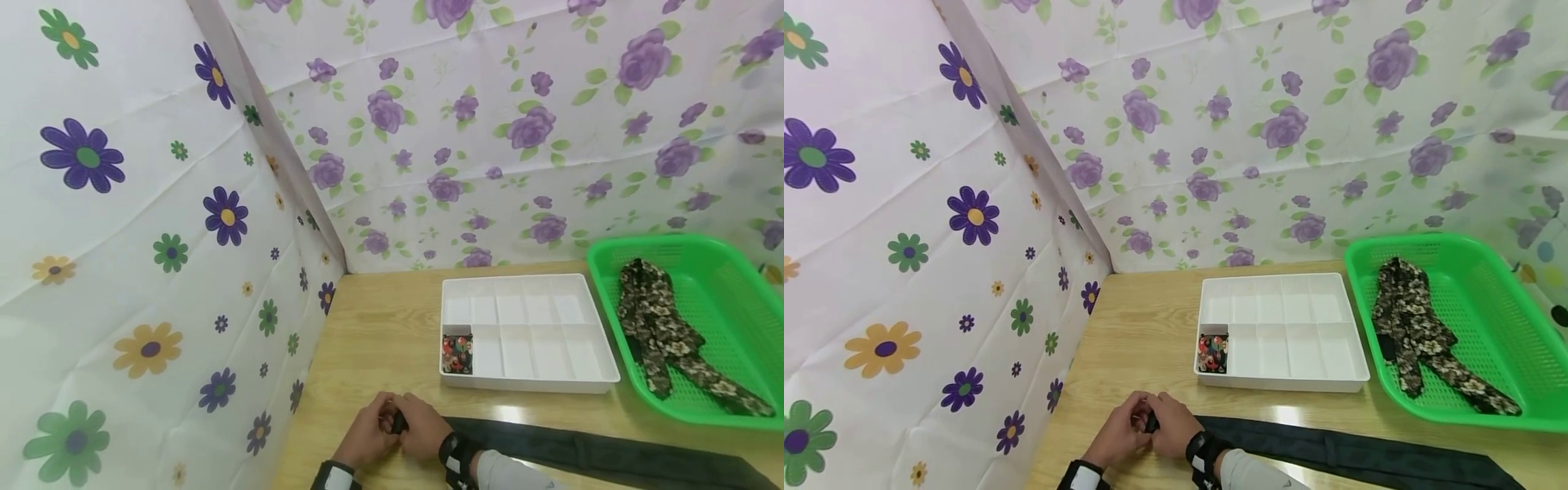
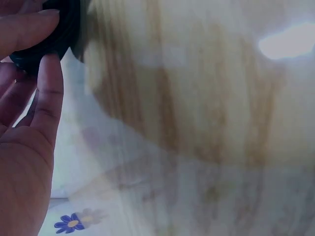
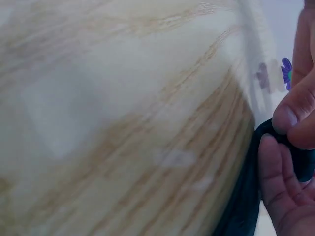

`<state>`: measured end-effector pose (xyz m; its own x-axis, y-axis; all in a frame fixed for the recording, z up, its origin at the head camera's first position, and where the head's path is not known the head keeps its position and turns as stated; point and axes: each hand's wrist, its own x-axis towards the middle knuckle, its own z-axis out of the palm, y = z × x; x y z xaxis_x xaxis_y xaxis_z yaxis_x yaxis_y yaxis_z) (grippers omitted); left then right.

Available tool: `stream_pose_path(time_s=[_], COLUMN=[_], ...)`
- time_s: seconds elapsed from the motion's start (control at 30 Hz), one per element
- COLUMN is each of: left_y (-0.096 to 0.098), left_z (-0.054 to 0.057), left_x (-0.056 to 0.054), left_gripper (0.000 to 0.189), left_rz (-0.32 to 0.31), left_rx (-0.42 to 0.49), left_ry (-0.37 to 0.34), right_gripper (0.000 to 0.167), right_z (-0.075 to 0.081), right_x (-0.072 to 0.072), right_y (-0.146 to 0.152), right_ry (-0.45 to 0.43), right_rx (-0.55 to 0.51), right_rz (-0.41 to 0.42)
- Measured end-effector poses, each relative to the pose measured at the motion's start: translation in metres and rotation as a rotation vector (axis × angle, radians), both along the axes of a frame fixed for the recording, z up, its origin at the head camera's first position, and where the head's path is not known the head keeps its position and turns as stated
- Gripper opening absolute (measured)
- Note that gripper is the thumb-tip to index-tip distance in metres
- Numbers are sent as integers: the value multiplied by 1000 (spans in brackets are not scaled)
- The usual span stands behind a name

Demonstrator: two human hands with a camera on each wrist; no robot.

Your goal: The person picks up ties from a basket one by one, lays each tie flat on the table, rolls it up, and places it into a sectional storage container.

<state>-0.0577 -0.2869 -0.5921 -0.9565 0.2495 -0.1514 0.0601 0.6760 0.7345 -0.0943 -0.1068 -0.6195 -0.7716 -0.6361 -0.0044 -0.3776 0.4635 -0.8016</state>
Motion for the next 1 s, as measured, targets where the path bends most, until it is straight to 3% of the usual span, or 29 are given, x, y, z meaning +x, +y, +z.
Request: stream_pose_path(time_s=[0.13, 0.37, 0.63, 1.0], left_y=[2, 6, 5, -2], left_z=[0, 4, -1, -2], left_x=[0, -3, -3, -5], left_gripper=[58, 48, 57, 60], left_rz=[-2, 2, 21, 36], left_rx=[-6, -57, -26, 24], left_ry=[-6, -9, -59, -123], right_gripper=[42, 33, 39, 48], right_z=[-1, 14, 21, 20], right_x=[-3, -4, -2, 0], right_y=[2, 2, 6, 4], right_ry=[-25, 68, -11, -24], right_rx=[-12, 99, 103, 104], right_rz=[5, 16, 6, -4])
